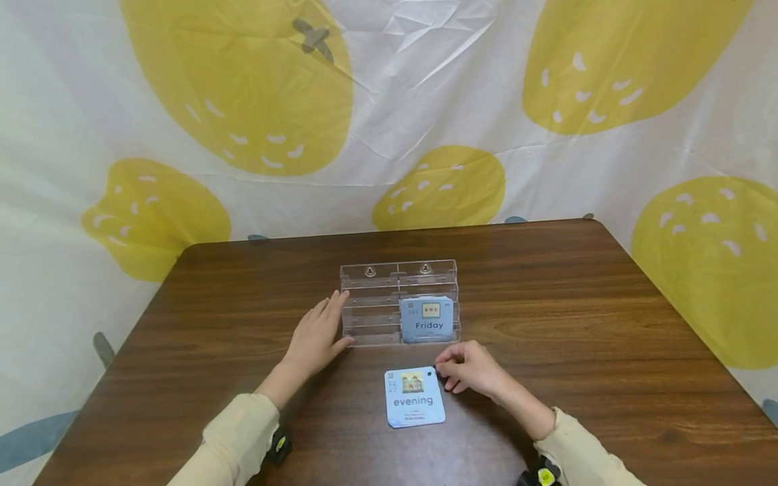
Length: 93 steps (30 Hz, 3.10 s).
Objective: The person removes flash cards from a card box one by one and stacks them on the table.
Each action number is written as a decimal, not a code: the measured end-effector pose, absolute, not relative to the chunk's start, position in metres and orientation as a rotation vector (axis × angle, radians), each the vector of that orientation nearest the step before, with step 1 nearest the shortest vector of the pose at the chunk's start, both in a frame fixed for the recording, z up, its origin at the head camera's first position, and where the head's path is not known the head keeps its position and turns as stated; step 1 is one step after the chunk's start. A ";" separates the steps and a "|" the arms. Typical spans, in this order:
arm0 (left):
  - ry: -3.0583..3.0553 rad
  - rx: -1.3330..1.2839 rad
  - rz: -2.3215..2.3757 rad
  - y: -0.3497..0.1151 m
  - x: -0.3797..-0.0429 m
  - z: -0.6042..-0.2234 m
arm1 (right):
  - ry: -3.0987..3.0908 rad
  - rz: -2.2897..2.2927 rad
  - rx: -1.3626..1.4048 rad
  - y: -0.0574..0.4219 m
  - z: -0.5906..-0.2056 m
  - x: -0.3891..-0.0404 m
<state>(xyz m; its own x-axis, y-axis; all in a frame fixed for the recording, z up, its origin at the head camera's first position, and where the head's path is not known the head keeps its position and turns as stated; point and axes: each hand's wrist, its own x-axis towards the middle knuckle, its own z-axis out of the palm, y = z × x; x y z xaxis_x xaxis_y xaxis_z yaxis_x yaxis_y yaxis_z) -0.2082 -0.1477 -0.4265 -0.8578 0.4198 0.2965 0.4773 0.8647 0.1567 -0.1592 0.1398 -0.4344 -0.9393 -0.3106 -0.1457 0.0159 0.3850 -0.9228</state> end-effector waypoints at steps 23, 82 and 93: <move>-2.798 -0.684 -0.339 -0.148 -0.209 -0.427 | 2.400 -1.544 -0.317 0.152 -0.420 -0.166; -2.778 -0.684 -0.309 -0.147 -0.207 -0.424 | 2.867 -1.408 -0.463 0.163 -0.390 -0.212; -2.792 -0.677 -0.297 -0.147 -0.206 -0.425 | 2.956 -1.488 -0.521 0.154 -0.402 -0.215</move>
